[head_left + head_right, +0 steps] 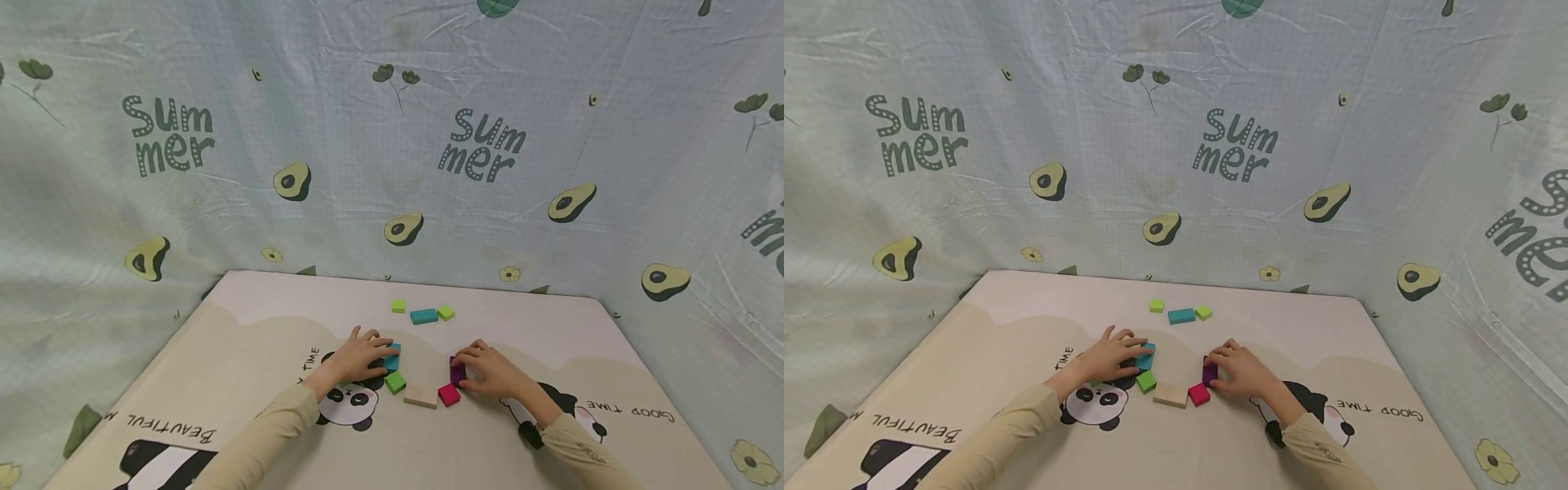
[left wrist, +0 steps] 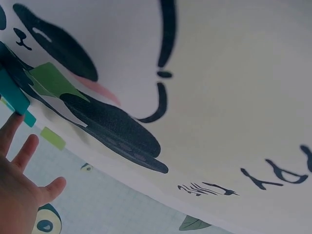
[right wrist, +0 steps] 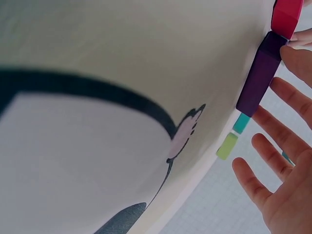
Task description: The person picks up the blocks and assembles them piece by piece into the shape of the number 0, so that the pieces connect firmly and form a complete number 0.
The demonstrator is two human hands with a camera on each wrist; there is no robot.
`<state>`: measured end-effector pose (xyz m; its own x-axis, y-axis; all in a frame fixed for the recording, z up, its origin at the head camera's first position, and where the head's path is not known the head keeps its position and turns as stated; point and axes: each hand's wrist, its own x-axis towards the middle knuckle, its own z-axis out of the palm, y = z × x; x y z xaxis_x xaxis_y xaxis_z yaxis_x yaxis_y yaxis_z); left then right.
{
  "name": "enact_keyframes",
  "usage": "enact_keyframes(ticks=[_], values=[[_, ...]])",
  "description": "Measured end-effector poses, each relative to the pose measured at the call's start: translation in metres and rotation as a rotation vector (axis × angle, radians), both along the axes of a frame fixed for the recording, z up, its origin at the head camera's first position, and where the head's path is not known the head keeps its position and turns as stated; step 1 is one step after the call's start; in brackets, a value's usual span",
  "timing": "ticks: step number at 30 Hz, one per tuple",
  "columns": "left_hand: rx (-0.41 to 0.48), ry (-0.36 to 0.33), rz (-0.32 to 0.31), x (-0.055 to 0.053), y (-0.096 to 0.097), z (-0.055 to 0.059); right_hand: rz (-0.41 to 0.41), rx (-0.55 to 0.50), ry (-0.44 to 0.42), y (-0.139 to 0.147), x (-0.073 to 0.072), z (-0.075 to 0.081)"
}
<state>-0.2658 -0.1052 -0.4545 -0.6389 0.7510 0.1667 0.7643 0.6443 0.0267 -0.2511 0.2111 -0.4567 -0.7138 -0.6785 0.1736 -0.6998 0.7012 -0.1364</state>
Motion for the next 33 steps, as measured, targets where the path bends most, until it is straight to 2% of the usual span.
enact_keyframes(ticks=[9,20,27,33], values=[[-0.031,0.006,0.027,-0.001,0.002,-0.001,-0.011,0.008,0.008,0.0,0.0,-0.001],[-0.062,0.129,0.023,0.006,0.005,0.001,0.007,-0.005,0.032,0.001,-0.001,0.002],[-0.087,0.156,0.029,0.008,0.006,0.004,-0.018,0.015,0.049,0.004,-0.014,0.005],[-0.078,0.13,0.031,0.011,0.007,0.003,-0.041,0.0,0.073,0.004,-0.028,0.006]])
